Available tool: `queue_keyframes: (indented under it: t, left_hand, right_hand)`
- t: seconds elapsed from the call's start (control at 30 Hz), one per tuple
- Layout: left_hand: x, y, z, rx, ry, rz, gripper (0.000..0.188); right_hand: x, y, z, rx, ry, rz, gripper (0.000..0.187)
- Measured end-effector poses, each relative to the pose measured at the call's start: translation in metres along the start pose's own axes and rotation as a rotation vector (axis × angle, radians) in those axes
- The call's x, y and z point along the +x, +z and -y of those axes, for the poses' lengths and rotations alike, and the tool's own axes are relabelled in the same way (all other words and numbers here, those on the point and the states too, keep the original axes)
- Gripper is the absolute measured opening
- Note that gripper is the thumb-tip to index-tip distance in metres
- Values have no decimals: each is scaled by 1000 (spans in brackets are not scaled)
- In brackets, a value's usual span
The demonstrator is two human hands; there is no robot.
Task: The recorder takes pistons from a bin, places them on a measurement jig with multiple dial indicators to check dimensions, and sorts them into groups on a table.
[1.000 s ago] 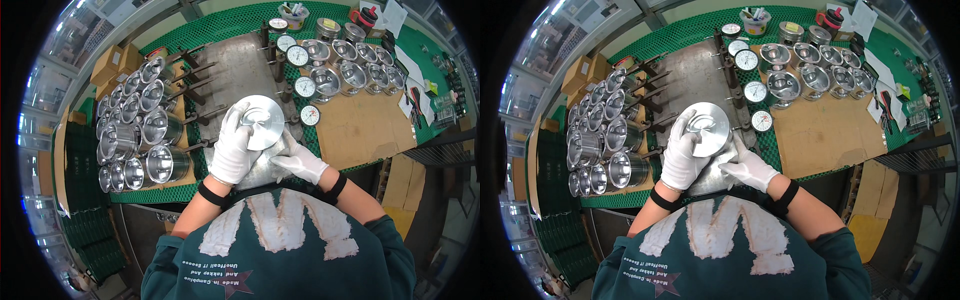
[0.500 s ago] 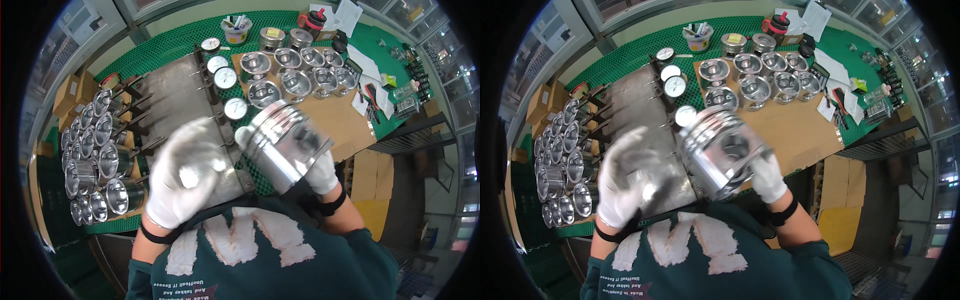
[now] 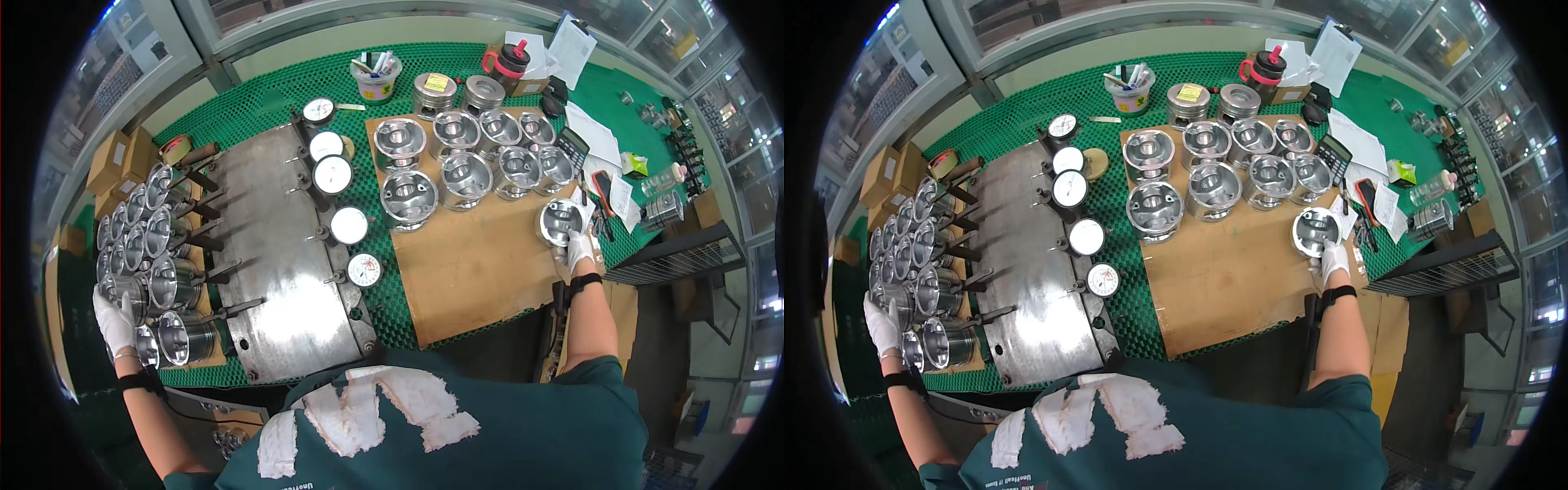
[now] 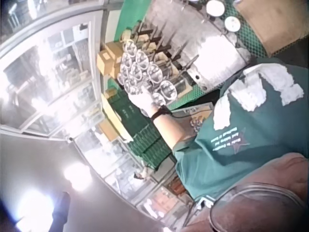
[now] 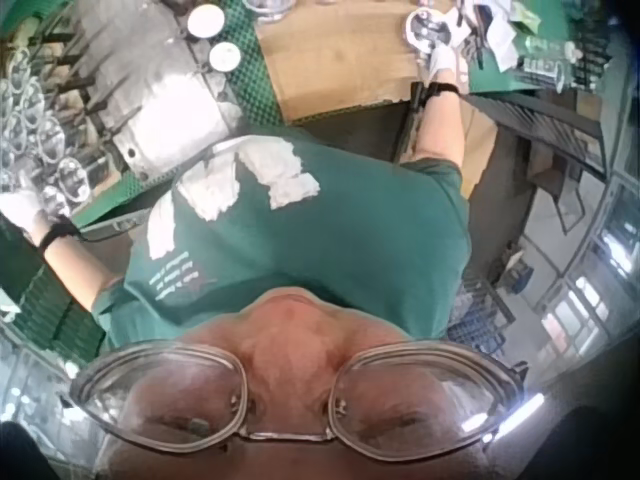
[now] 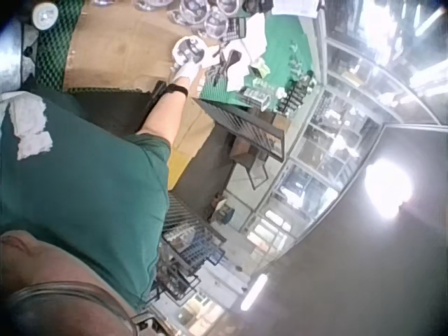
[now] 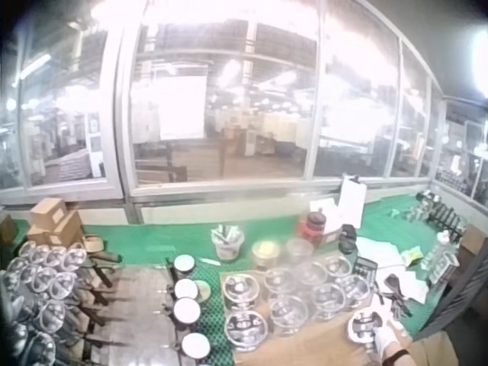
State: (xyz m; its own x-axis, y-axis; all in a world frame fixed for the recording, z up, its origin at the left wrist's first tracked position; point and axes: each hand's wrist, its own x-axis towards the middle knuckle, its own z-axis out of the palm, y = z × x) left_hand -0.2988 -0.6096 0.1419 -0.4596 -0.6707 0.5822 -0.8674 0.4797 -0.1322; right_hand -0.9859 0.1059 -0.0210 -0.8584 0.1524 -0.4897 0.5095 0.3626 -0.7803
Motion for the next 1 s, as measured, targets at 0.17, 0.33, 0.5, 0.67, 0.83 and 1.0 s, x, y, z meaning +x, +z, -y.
queue_keyframes:
  t: [0.17, 0.33, 0.5, 0.67, 0.83, 1.0]
  left_hand:
    - [14, 2, -3, 156, -177, 579, 65]
    - [12, -7, 7, 234, -16, 515, 54]
    - [29, -55, -33, -2, 48, 581, 30]
    - [29, -36, -23, -128, -227, 483, 41]
    - [-5, -126, -79, -1477, -656, 595, 13]
    - [-69, -141, -151, -1213, -6, 525, 19]
  right_hand:
    - [37, 0, 0, 236, 100, -196, 23]
    - [2, 29, -26, 649, -328, -70, 34]
    - [-63, 56, -42, 674, -349, 228, 50]
    - [-180, 83, 15, 613, -476, 236, 57]
    - [-311, 137, 51, 287, -652, 648, 44]
    - [-427, 231, 46, -38, -721, 1402, 88]
